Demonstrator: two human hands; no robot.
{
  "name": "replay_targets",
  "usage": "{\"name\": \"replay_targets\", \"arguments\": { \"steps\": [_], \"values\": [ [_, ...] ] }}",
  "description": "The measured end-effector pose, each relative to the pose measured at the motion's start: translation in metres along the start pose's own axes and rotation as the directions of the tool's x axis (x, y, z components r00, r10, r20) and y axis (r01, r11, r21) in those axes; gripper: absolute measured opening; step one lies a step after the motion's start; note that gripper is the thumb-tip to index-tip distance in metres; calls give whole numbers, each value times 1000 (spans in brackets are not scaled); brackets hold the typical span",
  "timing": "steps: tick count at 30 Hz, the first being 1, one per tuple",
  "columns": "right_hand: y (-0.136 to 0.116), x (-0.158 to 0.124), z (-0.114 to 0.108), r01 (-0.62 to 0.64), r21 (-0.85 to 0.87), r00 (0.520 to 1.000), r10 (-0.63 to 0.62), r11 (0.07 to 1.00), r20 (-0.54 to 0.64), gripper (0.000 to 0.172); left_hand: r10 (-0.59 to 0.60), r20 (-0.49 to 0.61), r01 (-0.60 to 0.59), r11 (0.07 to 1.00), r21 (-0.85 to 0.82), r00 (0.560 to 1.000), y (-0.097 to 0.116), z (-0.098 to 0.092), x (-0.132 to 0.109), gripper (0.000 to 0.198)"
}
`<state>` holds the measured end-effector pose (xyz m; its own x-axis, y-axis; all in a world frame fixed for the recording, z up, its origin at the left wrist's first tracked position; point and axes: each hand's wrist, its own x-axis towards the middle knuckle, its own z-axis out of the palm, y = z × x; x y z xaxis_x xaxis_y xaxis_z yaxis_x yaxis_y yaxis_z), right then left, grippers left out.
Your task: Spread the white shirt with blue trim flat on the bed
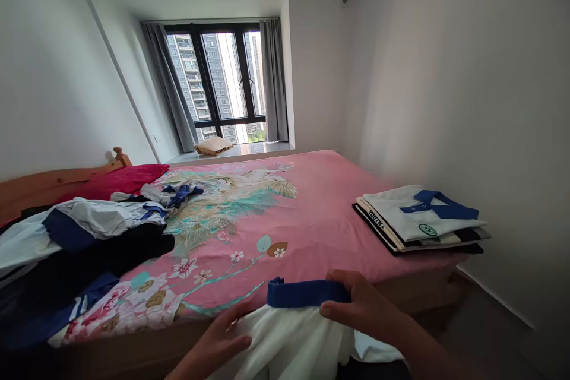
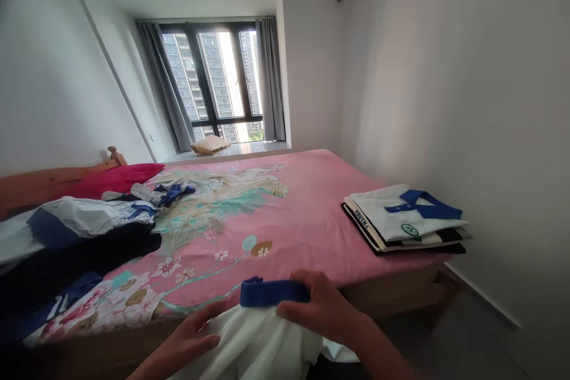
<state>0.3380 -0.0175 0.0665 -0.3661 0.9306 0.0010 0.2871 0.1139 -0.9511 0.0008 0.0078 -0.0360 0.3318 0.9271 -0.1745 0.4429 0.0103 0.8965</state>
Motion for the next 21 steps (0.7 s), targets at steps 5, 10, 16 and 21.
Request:
{"name": "replay_targets", "arguments": {
  "steps": [5,10,16,21],
  "values": [
    [18,-11,-1,-59,-75,996,54,995,-67,27,11,7,-11,992,127,1000,-3,8,-1,46],
    [38,-27,0,-48,-214,998,37,976,-58,12,42,-206,-9,987,161,978,-6,3,-6,37],
    [76,-54,8,-56,-283,987,11,957,-161,14,15,-158,27,966,257,987,-10,8,-22,24],
    [90,-77,17,-95,-285,978,36,954,-207,19,125,-229,10,859,511,965,-8,32,-30,27]
  ]
}}
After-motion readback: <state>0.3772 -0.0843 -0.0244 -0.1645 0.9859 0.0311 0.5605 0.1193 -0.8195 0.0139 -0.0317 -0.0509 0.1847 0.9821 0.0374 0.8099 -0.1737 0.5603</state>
